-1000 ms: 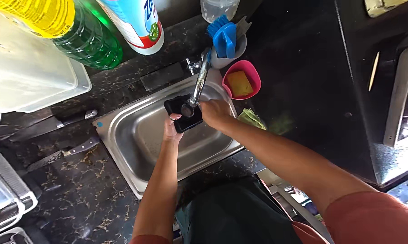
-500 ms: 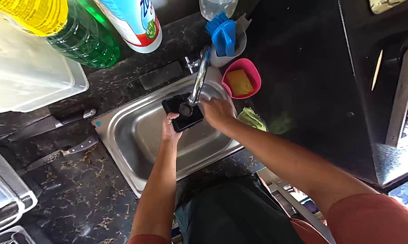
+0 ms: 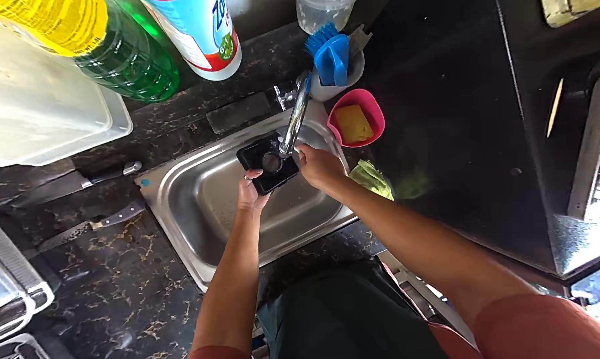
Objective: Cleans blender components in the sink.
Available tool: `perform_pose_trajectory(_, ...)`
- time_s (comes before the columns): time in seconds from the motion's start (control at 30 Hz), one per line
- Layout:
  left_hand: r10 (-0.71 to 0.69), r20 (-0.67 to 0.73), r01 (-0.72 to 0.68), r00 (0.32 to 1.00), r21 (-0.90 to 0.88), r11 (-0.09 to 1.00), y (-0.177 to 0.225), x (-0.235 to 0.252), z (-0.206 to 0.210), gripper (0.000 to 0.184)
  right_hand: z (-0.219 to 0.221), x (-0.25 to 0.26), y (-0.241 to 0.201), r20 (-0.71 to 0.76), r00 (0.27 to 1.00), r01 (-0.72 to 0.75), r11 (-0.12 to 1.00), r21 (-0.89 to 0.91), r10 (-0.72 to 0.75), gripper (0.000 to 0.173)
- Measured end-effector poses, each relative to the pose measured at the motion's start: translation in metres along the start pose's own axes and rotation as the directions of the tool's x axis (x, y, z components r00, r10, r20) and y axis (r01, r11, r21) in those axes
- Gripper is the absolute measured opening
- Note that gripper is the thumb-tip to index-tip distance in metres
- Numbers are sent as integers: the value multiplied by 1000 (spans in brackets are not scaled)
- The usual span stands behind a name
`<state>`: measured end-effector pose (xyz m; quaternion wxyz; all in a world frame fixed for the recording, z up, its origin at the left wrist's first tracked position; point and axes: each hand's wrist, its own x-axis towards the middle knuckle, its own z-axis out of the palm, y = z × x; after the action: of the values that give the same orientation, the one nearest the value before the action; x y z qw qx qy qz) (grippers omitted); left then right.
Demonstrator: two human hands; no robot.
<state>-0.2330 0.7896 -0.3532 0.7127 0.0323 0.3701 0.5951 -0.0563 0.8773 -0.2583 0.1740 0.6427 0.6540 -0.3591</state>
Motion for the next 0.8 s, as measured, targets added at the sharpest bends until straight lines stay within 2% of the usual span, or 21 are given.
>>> perform_pose_trajectory(0.07,9,-32,-9,999,-1,1000,-2,-1,3,41,5,-5,-4,-30,998,42,984,-174,-47,38)
perform_pose_trajectory(0.13,6,-36,-7,999,-9,1000,-1,-1,0,40,7,-18,-3,-4,998,66,970,-235,-69,45)
perform_pose_trajectory(0.23,-9,8,9,1000,-60,998,-5,0,-3,41,0,-11,-4,21,999,31,992,-118,-29,35)
perform_pose_trajectory(0.33,-9,21,11,1000,-123,992,-11,1,-6,39,-2,-12,-6,121,992,5,991,136,-21,35)
perform_pose_trajectory(0.37,-18,16,20,1000,-130,991,-12,2,-7,39,-1,-18,-5,146,989,13,988,153,-36,34)
perform_pose_trajectory(0.43,-48,9,49,999,-122,991,-14,4,-8,40,-6,-22,-3,184,983,4,994,107,-24,35)
perform_pose_trajectory(0.5,-71,32,74,997,-104,992,-19,3,-9,39,-12,-16,-6,160,987,-14,998,56,5,35)
perform_pose_trajectory(0.57,-55,39,58,998,-82,995,-21,7,-7,37,-11,-17,-8,100,995,8,1000,-12,-6,33)
perform_pose_trajectory(0.67,-23,30,25,999,-64,998,-14,12,-12,34,-11,-30,2,124,992,19,998,-63,-11,33)
perform_pose_trajectory(0.8,-85,-60,93,995,147,985,-16,11,-3,33,-19,-11,-1,159,987,-27,1000,-2,27,33)
